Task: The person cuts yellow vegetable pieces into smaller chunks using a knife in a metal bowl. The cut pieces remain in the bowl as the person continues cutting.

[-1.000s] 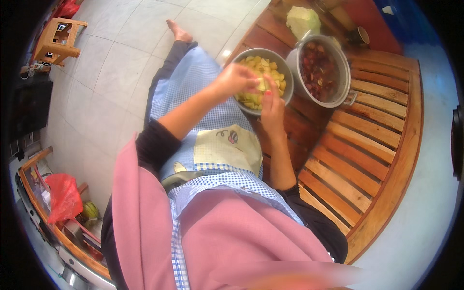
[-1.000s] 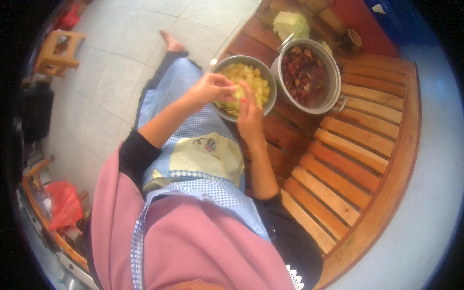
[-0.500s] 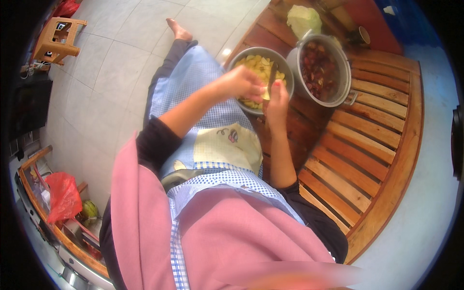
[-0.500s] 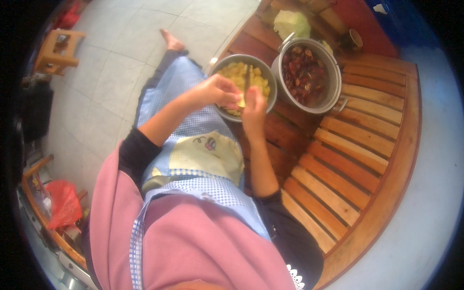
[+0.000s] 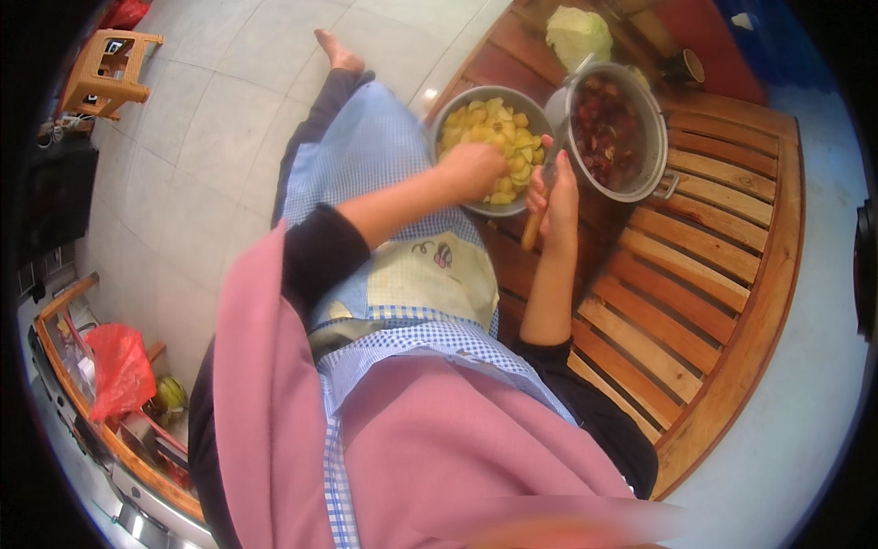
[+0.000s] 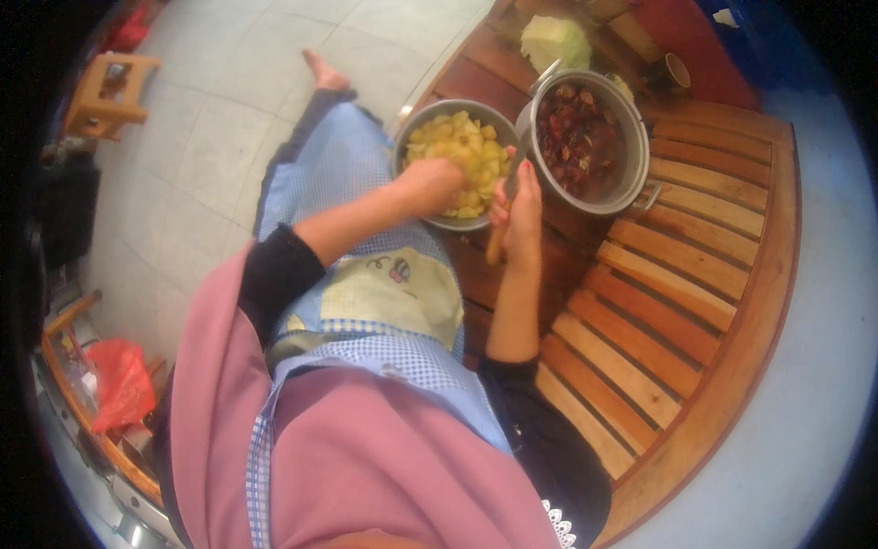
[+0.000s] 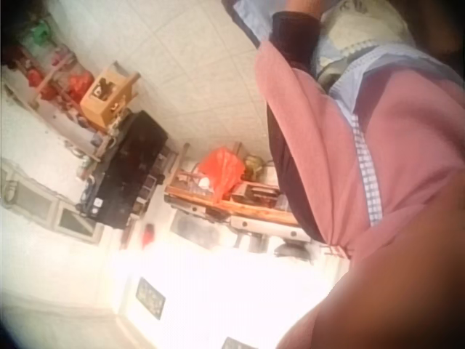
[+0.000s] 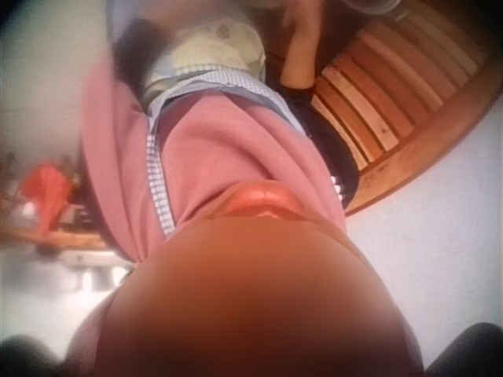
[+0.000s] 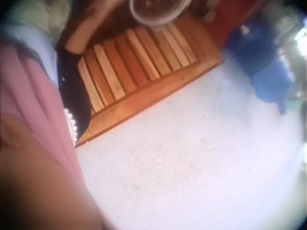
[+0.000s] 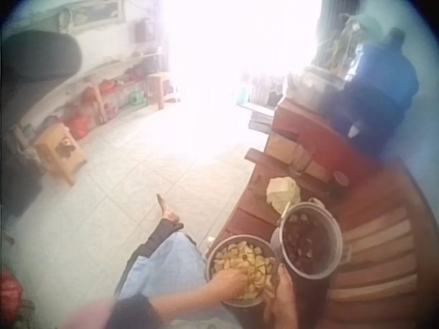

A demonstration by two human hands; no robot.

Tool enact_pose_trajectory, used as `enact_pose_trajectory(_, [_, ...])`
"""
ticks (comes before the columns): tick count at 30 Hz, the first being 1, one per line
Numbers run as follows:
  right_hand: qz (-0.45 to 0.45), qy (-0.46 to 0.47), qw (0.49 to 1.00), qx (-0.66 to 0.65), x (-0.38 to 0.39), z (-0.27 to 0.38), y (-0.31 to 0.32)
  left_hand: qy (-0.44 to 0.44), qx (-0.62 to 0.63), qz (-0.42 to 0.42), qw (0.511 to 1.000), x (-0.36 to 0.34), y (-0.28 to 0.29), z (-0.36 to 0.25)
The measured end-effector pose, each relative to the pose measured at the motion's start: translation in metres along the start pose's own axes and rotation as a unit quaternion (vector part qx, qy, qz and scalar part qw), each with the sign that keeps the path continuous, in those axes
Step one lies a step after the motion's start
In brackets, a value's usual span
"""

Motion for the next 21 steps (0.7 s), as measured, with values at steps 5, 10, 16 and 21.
enact_pose_trajectory(5, [0.030,-0.007,0.994,-0.101,-0.003,-0.008,0.011,-0.053,-0.147,-0.063,0.986,-0.002,-0.018,-0.013])
enact_pose_trajectory(10, [0.027,-0.010,0.996,-0.085,-0.004,-0.008,0.009,-0.068,-0.127,-0.038,0.989,-0.005,-0.016,-0.012])
enact_pose_trajectory(16, [-0.007,0.017,0.999,0.039,0.008,-0.008,-0.002,-0.075,0.052,-0.280,0.956,0.020,0.027,0.004])
enact_pose_trajectory(21, [-0.017,0.095,0.986,0.138,0.020,-0.014,-0.027,0.042,0.267,-0.280,0.921,0.021,0.055,0.029])
Point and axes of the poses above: each hand's wrist, its own x-axis away from the middle knuckle, its own y-axis out of the back of the hand, z = x × y, the point moved 4 cm from there along -x, towards the middle knuckle, and after that the axes turned 3 degrees about -z, right-handed, at the moved point
